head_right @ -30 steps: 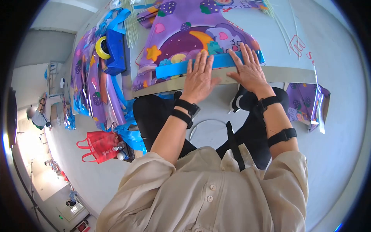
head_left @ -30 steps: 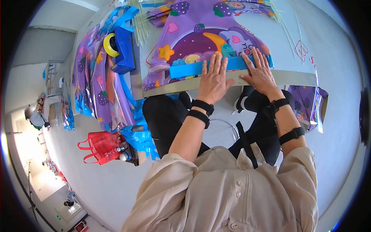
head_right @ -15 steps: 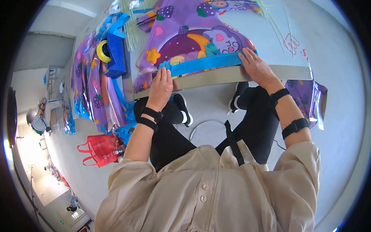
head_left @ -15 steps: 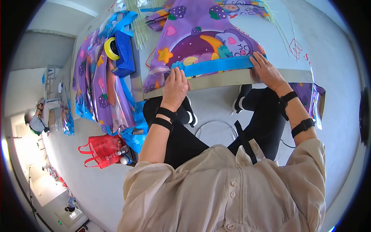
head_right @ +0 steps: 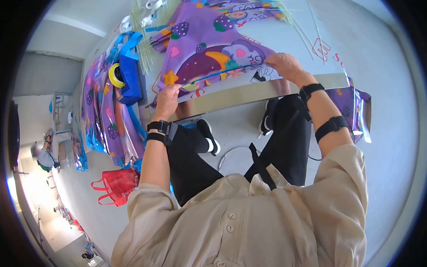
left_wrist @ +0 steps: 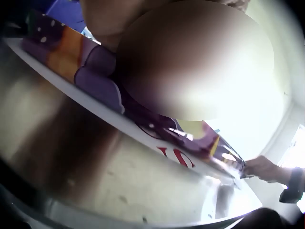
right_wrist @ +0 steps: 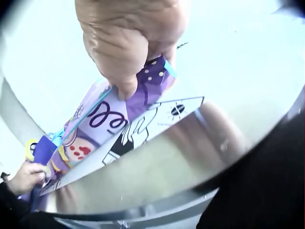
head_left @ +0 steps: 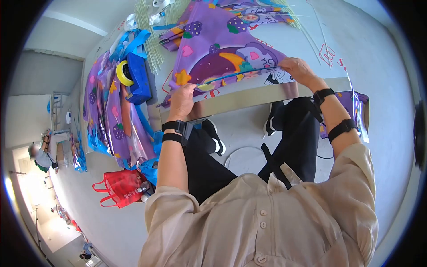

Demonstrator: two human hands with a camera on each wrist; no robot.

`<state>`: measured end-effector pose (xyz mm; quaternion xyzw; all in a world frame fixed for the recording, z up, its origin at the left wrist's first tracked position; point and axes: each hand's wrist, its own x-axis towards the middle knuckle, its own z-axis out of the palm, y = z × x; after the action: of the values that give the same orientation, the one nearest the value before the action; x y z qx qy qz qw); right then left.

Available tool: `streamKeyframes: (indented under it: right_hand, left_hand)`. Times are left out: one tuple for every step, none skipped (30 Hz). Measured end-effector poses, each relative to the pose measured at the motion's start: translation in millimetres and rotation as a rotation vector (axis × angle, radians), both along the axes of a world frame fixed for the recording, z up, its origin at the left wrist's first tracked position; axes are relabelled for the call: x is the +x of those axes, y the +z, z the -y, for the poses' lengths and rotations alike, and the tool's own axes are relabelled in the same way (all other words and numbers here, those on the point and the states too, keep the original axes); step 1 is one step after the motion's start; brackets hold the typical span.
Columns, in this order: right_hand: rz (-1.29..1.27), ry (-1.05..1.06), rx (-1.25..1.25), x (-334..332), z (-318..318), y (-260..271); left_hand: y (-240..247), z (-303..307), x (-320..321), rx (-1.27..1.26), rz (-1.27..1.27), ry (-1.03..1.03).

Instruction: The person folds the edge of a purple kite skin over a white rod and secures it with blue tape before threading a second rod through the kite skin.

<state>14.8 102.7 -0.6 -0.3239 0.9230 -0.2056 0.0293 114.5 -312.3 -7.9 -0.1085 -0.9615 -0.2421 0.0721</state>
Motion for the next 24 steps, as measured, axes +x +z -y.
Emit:
streamKeyframes:
  right_hand:
    - [0.116, -0.039, -0.066, -7, 1, 2]
    - [0.114, -0.043, -0.066, -14, 2, 4]
    - [0.217, -0.082, -0.073, -21, 3, 6]
    - [0.318, -0.120, -0.079, -28, 3, 7]
    - [0.369, -0.152, -0.122, -34, 4, 5]
    - [0.371, -0.153, -0.122, -35, 5, 5]
    - [0.338, -0.153, -0.056, -37, 8, 4]
    - [0.304, -0.151, 0.010, -38, 10, 3]
    - [0.308, -0.150, 0.009, -39, 12, 5]
    - [0.320, -0.151, 0.040, -40, 12, 6]
    - [0.331, -0.152, 0.070, -41, 13, 8]
    - [0.334, -0.151, 0.071, -42, 14, 7]
    - [0.324, -0.132, 0.092, -44, 14, 7]
    - [0.313, -0.114, 0.114, -45, 14, 6]
    - [0.315, -0.114, 0.114, -46, 14, 5]
    - [0.305, -0.108, 0.105, -46, 15, 4]
    - [0.296, -0.100, 0.096, -47, 15, 3]
    - [0.296, -0.099, 0.096, -48, 15, 2]
    - [0.291, -0.094, 0.089, -49, 15, 1]
    - [0.286, -0.089, 0.083, -49, 16, 0]
    - [0.285, -0.088, 0.083, -52, 15, -3]
    - [0.284, -0.065, 0.088, -56, 15, -7]
    - [0.285, -0.043, 0.093, -58, 14, -11]
    - [0.285, -0.042, 0.093, -60, 14, -11]
  left_hand:
    - [-3, 5, -4, 0.015, 0.077, 0.017]
    - [-7, 11, -9, 0.015, 0.076, 0.013]
    - [-8, 13, -14, 0.033, 0.137, 0.020]
    - [-9, 15, -19, 0.052, 0.197, 0.027]
    - [-12, 16, -21, 0.052, 0.199, 0.025]
    - [-9, 14, -23, 0.044, 0.225, 0.022]
    - [-6, 13, -25, 0.036, 0.252, 0.019]
    - [-4, 12, -25, 0.034, 0.256, 0.019]
    - [0, 7, -23, -0.049, 0.264, 0.012]
    - [4, 4, -21, -0.131, 0.272, 0.006]
    - [9, 0, -17, -0.132, 0.276, 0.007]
    - [12, -2, -12, -0.157, 0.252, 0.017]
    - [14, -3, -8, -0.181, 0.227, 0.026]
    - [11, -2, -4, -0.181, 0.230, 0.026]
    - [8, 0, 0, -0.207, 0.109, 0.046]
    - [6, 1, 3, -0.232, -0.012, 0.067]
    - [4, 3, 5, -0.232, -0.012, 0.067]
    - [8, -1, 6, -0.284, 0.089, 0.171]
    - [11, -5, 8, -0.335, 0.191, 0.274]
    - [10, -8, 9, -0.335, 0.192, 0.275]
    - [7, -12, 10, -0.424, 0.007, 0.277]
    - [5, -17, 10, -0.510, -0.179, 0.276]
    - [1, -22, 8, -0.511, -0.179, 0.275]
    - [-3, -29, 4, -0.368, -0.169, 0.112]
